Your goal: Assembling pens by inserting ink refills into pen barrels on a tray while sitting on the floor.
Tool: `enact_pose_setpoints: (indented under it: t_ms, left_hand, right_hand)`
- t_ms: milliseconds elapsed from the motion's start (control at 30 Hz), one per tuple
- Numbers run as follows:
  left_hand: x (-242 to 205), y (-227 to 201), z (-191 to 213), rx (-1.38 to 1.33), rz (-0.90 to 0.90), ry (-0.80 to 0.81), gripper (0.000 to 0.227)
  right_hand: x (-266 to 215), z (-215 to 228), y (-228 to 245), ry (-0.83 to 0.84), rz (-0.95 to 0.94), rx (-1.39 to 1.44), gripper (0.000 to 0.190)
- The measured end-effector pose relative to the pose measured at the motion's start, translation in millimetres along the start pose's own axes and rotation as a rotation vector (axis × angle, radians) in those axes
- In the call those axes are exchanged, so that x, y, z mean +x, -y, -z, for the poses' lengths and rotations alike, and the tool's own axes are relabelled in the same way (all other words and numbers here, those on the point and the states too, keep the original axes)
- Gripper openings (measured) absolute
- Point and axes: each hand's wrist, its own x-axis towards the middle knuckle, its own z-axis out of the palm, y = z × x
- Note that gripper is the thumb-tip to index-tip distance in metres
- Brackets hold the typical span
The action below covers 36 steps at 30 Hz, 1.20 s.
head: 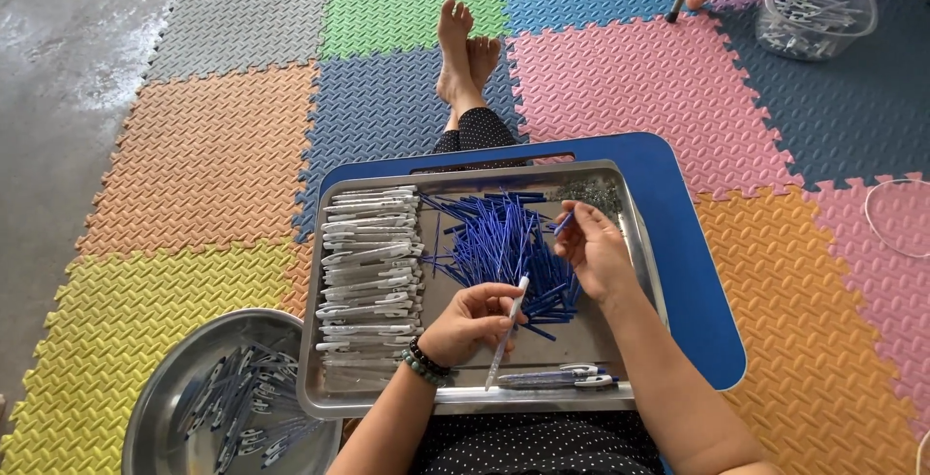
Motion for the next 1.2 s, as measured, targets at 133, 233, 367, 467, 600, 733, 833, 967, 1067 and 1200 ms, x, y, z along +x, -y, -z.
enact_pose_setpoints:
  t_ms: [133, 233, 367, 467, 600, 733, 833, 967, 1067, 1200]
  left_hand:
    - [9, 8, 19, -0.090, -0.027, -0.019, 0.054]
    - [8, 5, 26, -0.164, -0.069, -0.061, 0.052]
    - [10, 9, 43, -0.199, -0.100, -0.103, 0.045]
    - [11, 12, 44, -0.196, -0.111, -0.124, 0.041]
    - [11, 16, 49, -0.185, -0.115, -0.092, 0.039]
    - [7, 19, 53, -0.226, -0.116, -0.064, 0.041]
    - [7, 18, 53, -0.243, -0.128, -0.032, 0.042]
    - [9, 21, 54, -0.251, -0.148, -0.013, 0.042]
    - [9, 22, 55, -0.261, -0.151, -0.006, 0.041]
    - [8, 20, 56, -0.286, -0.154, 0.003, 0.041]
  right_hand:
    - [-18, -14, -10, 0.062, -0.031, -0.389, 0.020]
    - [-32, -31, -16, 0.127, 0.102, -0.626, 0.021]
    - [-41, -34, -26, 0.216, -0.126, -0.489, 0.033]
    - [-38, -30, -36, 0.289, -0.311, -0.414, 0.028]
    - [-27, -22, -47, 0.291, -0.414, -0.336, 0.022]
    - [-19, -20, -39, 0.184, -0.324, -0.236, 0.018]
    - [-14, -13, -33, 0.101, -0.317, -0.075, 0.019]
    - [-22, -16, -29, 0.295, -0.478, 0.049, 0.031]
    - [-20, -16, -30, 0.359, -0.512, 0.057, 0.026]
    - [-14, -9, -32, 0.361, -0.472, 0.058, 0.024]
